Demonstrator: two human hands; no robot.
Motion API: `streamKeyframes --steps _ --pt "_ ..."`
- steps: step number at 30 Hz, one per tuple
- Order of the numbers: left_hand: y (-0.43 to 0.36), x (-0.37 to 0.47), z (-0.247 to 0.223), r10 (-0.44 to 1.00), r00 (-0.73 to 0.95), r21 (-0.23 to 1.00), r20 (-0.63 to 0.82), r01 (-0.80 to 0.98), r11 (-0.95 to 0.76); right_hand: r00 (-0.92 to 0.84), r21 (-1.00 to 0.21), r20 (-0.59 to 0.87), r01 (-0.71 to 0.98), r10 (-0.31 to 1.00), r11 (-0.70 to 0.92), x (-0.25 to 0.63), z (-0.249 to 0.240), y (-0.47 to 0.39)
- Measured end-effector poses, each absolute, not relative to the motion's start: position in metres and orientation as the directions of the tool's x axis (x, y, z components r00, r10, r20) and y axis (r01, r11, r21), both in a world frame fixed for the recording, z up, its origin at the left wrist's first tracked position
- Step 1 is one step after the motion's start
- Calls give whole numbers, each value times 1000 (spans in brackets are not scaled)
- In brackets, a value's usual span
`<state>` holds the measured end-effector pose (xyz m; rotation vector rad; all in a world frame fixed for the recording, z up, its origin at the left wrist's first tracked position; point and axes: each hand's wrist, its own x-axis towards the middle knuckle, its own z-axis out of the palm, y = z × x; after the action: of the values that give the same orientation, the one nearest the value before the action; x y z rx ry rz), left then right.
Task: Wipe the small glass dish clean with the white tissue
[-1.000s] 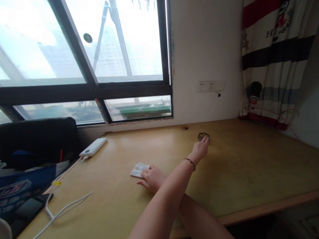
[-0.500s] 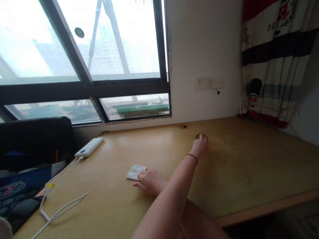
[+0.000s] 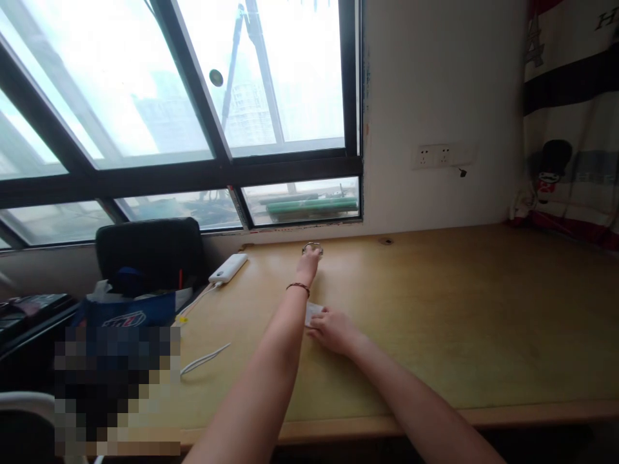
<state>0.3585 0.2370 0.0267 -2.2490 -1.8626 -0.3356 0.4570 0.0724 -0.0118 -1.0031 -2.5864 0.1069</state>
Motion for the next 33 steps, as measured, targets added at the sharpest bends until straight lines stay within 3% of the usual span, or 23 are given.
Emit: streamKeyframes --steps 7,15,21,27,29,33 --pt "226 251 16 978 17 19 208 1000 -22 -669 -229 348 619 657 751 462 -17 73" --pt "223 222 7 984 -50 71 170 997 38 -671 -260 392 575 629 776 462 -20 72" --pt "221 227 9 975 -57 84 216 996 39 -685 -271 408 541 604 796 463 -18 71" --pt "196 263 6 923 -132 96 361 990 104 -660 -339 437 508 611 792 462 -18 70" --pt "173 282 2 882 -67 95 466 995 25 -556 -397 482 550 677 735 465 -18 72" --pt "106 308 -11 794 349 44 497 904 -425 -179 -562 523 663 833 495 479 -18 82"
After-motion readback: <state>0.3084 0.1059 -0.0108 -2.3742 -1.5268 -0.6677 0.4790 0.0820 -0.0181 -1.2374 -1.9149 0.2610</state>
